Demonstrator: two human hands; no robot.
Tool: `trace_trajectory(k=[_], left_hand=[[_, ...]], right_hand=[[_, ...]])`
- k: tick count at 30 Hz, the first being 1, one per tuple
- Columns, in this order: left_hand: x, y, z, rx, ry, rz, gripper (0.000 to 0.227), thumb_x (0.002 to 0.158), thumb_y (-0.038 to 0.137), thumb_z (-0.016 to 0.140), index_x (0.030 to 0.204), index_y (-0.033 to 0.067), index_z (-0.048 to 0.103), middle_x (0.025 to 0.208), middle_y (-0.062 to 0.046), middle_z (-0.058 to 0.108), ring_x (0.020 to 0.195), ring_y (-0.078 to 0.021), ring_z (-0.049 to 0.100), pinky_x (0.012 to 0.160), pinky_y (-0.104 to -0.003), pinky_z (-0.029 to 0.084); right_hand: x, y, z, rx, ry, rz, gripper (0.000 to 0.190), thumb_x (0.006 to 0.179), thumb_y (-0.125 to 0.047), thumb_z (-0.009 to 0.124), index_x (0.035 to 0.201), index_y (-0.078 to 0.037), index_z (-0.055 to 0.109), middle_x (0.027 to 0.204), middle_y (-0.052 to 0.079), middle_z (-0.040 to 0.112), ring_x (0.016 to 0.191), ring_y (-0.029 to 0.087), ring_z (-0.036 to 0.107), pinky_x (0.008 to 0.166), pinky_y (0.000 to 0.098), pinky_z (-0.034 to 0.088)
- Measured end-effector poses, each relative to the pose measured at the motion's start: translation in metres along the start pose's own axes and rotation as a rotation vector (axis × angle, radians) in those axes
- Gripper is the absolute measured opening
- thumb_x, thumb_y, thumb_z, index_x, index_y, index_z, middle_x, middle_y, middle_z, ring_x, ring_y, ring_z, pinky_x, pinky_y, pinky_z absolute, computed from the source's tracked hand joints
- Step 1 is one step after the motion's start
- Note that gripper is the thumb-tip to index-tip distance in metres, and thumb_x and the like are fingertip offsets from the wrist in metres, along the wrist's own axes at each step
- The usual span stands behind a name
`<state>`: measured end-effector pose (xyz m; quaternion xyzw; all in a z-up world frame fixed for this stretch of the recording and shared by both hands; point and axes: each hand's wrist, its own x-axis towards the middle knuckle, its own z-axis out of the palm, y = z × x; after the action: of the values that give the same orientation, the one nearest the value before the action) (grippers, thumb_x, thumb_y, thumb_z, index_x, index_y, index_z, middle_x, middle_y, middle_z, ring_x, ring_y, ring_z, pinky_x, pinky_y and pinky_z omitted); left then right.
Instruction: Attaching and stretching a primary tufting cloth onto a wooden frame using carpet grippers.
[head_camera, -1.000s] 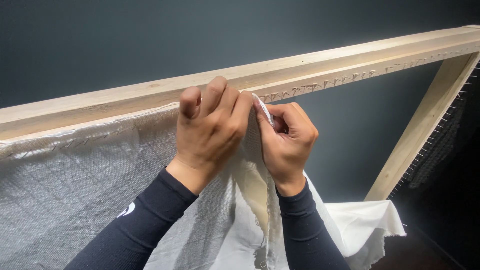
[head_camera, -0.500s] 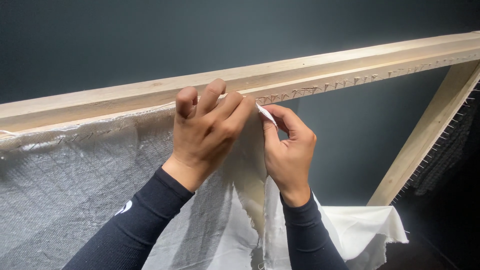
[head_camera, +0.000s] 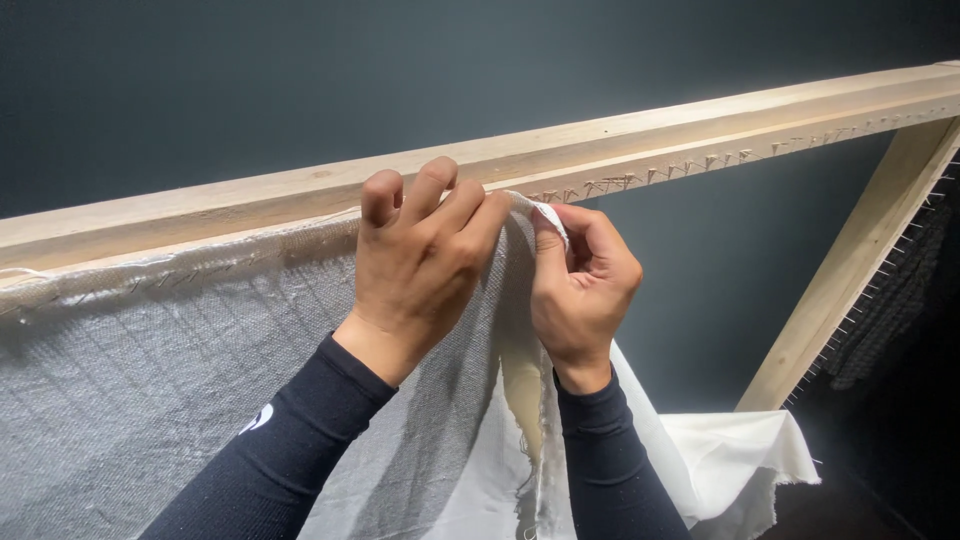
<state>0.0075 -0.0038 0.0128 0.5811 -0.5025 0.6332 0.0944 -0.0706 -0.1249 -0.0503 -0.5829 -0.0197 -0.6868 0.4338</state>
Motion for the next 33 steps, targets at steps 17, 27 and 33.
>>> trace_trajectory(k=[17, 27, 33], left_hand=[[-0.001, -0.004, 0.001, -0.034, 0.001, 0.004, 0.006, 0.1, 0.018, 0.065, 0.096, 0.0218, 0.068, 0.084, 0.008, 0.06, 0.106, -0.0119, 0.056, 0.1, -0.035, 0.03], [0.002, -0.003, -0.002, -0.093, 0.003, 0.009, 0.007, 0.103, 0.019, 0.065, 0.097, 0.0216, 0.067, 0.086, 0.007, 0.058, 0.105, -0.0126, 0.056, 0.101, -0.035, 0.03], [0.002, -0.004, 0.005, -0.109, 0.017, 0.02, 0.007, 0.102, 0.023, 0.067, 0.096, 0.0209, 0.069, 0.087, 0.006, 0.06, 0.104, -0.0142, 0.055, 0.1, -0.037, 0.03]], right_hand=[[-0.006, 0.008, 0.011, -0.015, 0.112, -0.053, 0.006, 0.103, 0.0, 0.068, 0.109, 0.004, 0.068, 0.093, 0.001, 0.069, 0.082, 0.004, 0.061, 0.074, 0.0176, 0.048], [-0.007, 0.014, 0.014, -0.007, 0.16, -0.026, 0.006, 0.104, -0.002, 0.071, 0.104, 0.003, 0.069, 0.087, -0.001, 0.065, 0.076, 0.003, 0.056, 0.07, 0.0169, 0.045], [-0.008, 0.018, 0.012, -0.019, 0.167, -0.046, 0.009, 0.102, -0.003, 0.072, 0.1, 0.002, 0.066, 0.089, 0.001, 0.067, 0.078, 0.003, 0.059, 0.072, 0.0176, 0.049]])
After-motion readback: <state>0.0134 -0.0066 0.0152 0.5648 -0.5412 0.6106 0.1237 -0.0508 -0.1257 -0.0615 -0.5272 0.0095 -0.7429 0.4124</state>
